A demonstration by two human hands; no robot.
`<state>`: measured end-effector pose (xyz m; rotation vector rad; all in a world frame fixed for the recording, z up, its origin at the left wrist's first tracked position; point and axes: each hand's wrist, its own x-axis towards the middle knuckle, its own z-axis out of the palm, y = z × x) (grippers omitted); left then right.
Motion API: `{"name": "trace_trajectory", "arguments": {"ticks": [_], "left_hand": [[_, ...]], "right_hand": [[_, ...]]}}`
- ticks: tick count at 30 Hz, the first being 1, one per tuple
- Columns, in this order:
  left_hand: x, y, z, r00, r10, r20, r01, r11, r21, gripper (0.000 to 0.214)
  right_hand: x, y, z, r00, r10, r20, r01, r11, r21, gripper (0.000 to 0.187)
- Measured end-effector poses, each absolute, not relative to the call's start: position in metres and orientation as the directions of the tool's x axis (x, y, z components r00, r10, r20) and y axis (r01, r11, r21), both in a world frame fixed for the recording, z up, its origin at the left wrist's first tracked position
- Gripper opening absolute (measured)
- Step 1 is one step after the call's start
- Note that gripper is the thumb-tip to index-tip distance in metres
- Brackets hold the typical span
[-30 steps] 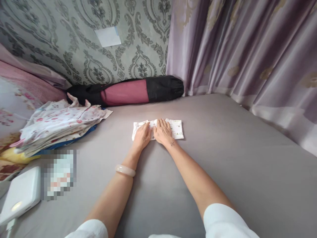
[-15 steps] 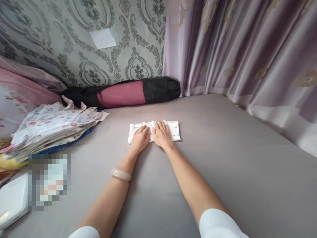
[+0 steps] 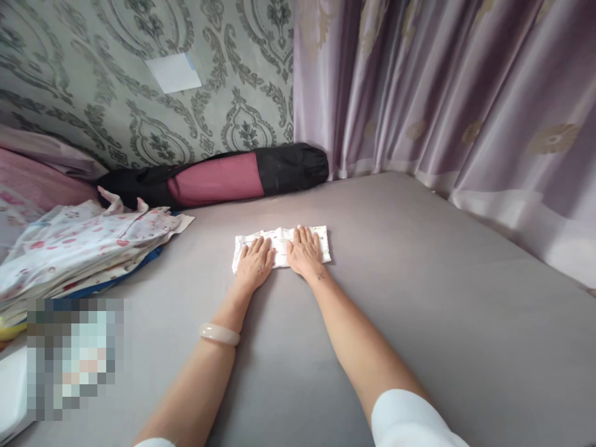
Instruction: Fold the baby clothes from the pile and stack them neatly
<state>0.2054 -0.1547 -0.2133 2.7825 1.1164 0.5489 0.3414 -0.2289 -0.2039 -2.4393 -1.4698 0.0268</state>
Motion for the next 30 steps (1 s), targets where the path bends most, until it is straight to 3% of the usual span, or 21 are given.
{"name": "trace_trajectory", "arguments": {"ticks": [7, 15, 21, 26, 30], "left_hand": [[0.203, -0.151, -0.212, 0.535, 0.728, 0.428, 0.710, -0.662, 0.238, 0.047], [0.200, -0.149, -0.216, 0.561, 0.773, 0.296, 0.750, -0.626, 0.212, 0.046], [0.197, -0.143, -0.213, 0.421, 0.776, 0.469, 0.750, -0.589, 0.302, 0.051], [0.195, -0.140, -0.218, 0.507, 0.813, 0.287, 0.781, -0.574, 0.246, 0.053], [0.196, -0.141, -0.214, 0.526, 0.798, 0.293, 0.790, -0.587, 0.179, 0.049]], "right_hand": [[0.353, -0.233, -0.200, 0.573, 0.796, 0.196, 0.815, -0.529, -0.234, 0.060], [0.360, -0.233, -0.204, 0.595, 0.799, 0.089, 0.792, -0.563, -0.237, 0.061], [0.372, -0.238, -0.201, 0.659, 0.742, 0.123, 0.744, -0.621, -0.246, 0.061], [0.374, -0.240, -0.207, 0.668, 0.738, 0.102, 0.740, -0.641, -0.203, 0.061], [0.372, -0.239, -0.204, 0.657, 0.739, 0.150, 0.753, -0.632, -0.183, 0.059]]}}
